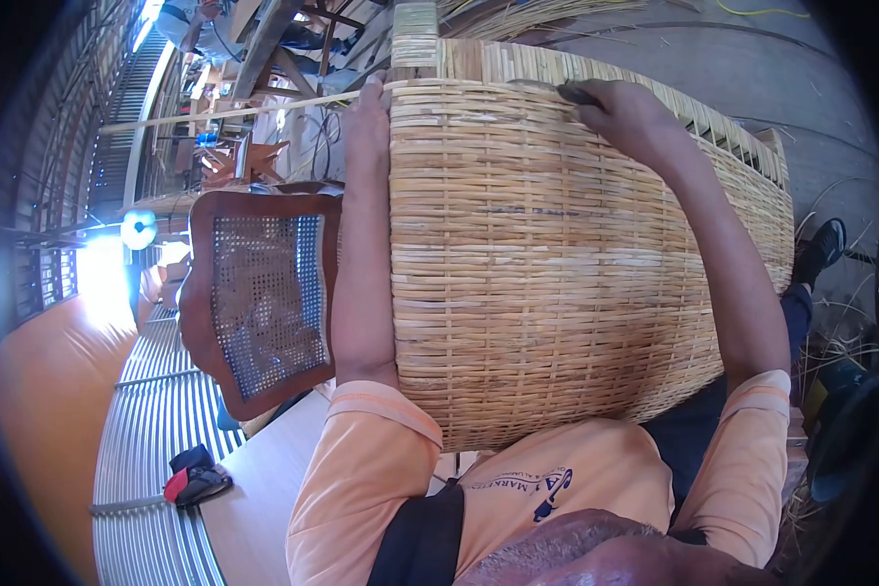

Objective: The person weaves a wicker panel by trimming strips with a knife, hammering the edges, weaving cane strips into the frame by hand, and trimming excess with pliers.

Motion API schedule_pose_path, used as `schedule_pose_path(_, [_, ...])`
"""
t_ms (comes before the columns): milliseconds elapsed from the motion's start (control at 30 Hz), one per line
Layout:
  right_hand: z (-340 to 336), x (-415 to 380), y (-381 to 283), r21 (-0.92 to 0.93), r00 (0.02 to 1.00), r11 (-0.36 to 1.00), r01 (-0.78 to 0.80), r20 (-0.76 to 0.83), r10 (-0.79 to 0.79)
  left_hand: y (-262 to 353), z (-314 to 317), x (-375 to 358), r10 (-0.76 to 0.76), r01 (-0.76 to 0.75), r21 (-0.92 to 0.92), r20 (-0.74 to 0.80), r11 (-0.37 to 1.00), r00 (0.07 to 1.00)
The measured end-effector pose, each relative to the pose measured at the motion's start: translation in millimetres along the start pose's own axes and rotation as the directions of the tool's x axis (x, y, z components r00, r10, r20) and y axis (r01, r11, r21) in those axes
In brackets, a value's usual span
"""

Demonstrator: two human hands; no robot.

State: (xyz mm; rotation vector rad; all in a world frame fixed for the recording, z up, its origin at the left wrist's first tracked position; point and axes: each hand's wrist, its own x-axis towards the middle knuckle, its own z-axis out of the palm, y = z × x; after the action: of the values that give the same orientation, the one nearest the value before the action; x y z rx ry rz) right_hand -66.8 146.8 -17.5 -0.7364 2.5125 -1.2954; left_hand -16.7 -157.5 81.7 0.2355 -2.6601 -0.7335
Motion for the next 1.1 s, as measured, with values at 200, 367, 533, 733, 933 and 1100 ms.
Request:
schedule_pose_path(200, [-33,-47,65,0.791,0.925,0.598,-0.129,-0.121,0.36,10,2,2,-0.435,0.507,-0.59,0.275,0.628,0.858])
schedule_pose_path(367, [-41,-86,115,0.843,0.876,0.477,-0.247,-0.015,0.481,35,-3,-9,-0.441,0.481,-0.394,0.194,0.783,0.876])
schedule_pose_path(533, [-65,-109,184,0.774,0.833,0.595,-0.219,-0.169,0.527,-62,-10,23,-0.275,0.323,-0.22,0.222,0.92,0.935])
schedule_pose_path(733, [-116,-109,186,0.42,0.813,0.765,-0.489,-0.098,0.574,-42,-12,27,-0.444,0.489,-0.262,0.215,0.832,0.87])
schedule_pose_path(933, [-93,-90,232,0.597,0.666,0.761,-0.255,-0.462,0.586,-29,-12,24,-0.455,0.501,-0.253,0.22,0.827,0.863])
schedule_pose_path(1100, [-85,-95,266,0.668,0.816,0.705,-0.238,-0.256,0.518,-17,-14,19,-0.497,0.559,-0.267,0.269,0.785,0.825])
